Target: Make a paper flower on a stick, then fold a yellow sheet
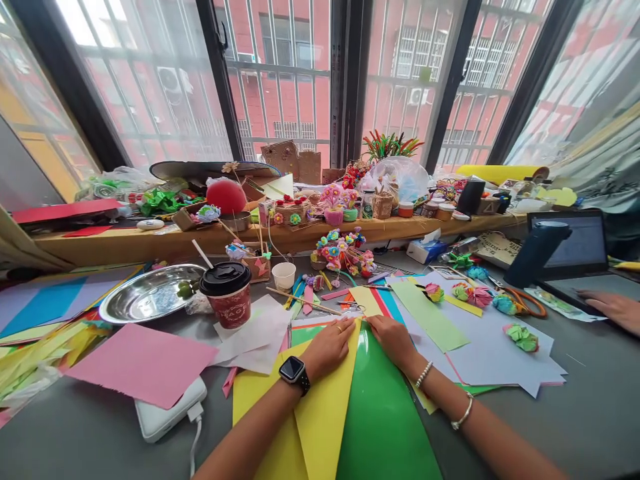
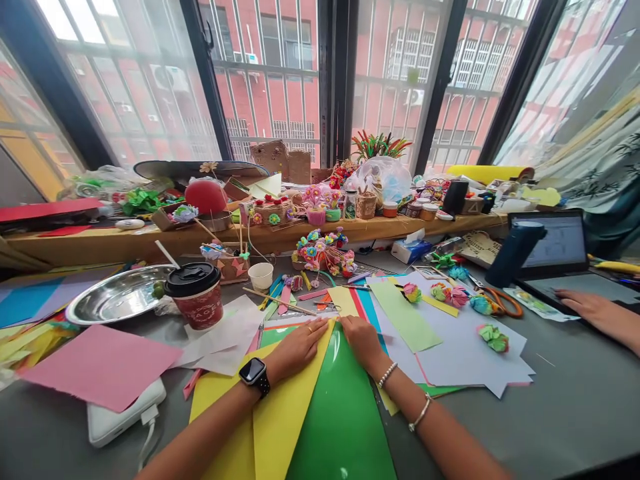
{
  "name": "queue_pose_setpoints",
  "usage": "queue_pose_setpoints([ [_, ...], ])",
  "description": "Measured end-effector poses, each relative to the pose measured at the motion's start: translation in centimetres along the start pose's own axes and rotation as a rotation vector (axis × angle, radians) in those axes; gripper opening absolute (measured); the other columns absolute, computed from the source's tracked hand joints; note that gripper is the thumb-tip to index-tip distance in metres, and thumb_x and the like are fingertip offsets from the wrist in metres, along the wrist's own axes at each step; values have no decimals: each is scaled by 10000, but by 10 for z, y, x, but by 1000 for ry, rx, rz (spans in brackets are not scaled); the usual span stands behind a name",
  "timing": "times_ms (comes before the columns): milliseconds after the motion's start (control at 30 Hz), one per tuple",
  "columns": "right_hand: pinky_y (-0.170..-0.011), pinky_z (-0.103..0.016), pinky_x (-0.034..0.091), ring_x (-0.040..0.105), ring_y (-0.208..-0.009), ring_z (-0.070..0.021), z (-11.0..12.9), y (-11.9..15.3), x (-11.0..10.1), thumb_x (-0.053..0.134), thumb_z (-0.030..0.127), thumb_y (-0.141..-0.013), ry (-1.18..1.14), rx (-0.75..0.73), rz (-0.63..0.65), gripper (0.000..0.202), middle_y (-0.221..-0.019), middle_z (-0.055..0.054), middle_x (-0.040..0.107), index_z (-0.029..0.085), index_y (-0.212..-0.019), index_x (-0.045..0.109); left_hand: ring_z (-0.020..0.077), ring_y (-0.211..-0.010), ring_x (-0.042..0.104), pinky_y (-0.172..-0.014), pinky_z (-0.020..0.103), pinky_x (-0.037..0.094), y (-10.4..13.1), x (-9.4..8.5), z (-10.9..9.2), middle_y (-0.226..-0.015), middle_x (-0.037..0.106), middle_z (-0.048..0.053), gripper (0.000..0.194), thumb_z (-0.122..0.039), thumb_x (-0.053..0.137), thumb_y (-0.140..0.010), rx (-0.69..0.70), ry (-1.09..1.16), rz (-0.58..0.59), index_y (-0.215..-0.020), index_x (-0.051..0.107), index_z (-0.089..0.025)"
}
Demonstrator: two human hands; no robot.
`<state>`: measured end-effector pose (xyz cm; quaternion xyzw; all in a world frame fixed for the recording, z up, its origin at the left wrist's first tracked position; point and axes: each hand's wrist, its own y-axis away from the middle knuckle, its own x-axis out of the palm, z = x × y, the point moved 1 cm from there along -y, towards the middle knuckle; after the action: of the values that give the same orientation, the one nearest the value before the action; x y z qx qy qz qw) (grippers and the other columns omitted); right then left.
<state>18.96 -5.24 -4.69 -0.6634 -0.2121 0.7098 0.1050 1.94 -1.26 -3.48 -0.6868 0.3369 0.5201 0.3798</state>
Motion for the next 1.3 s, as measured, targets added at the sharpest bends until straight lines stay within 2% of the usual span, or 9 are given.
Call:
queue_pose_setpoints([
  [400, -542, -236, 414, 604, -640, -162, 9, 11, -5, 423, 125, -840, 27, -99, 2, 198, -678, -51, 640, 169, -768, 602, 210, -1208, 339, -1004, 387, 293, 0, 0, -1, -1299, 393, 140, 450, -85, 325, -784, -10, 28, -18, -1230, 386, -90],
  [800, -577, -250, 448, 616, -673, -165, 35, 40, -17, 421, 96, -828, -54, -243, 4, 201, -758, -57, 665, 169, -841, 607, 216, -1216, 323, -1008, 396, 284, 1, 1, 0, -1299, 396, 128, 424, -128, 342, -803, -20, 42, -20, -1222, 394, -105],
  [900, -569, -228, 448, 615, -662, -148, 32, 41, -24, 427, 136, -835, -83, -245, 3, 191, -743, -34, 666, 188, -867, 608, 220, -1226, 302, -1010, 415, 269, 0, 1, -2, -1301, 390, 138, 408, -116, 318, -820, -19, 47, -26, -1222, 387, -98],
  [1067, -605, -224, 448, 615, -704, -146, 17, 36, -23, 374, 148, -856, -89, -197, -25, 240, -778, -58, 665, 182, -879, 611, 164, -1238, 279, -1009, 311, 284, -6, 1, -3, -1327, 368, 71, 432, -65, 302, -821, 36, 76, -14, -1239, 371, -151],
  [1300, -559, -227, 431, 609, -671, -158, 9, 17, -12, 405, 136, -846, -24, -151, -16, 204, -744, -51, 656, 174, -850, 606, 169, -1186, 373, -959, 323, 349, -32, 8, 16, -1277, 437, 102, 420, -80, 291, -834, -10, 112, -23, -1246, 348, -133],
])
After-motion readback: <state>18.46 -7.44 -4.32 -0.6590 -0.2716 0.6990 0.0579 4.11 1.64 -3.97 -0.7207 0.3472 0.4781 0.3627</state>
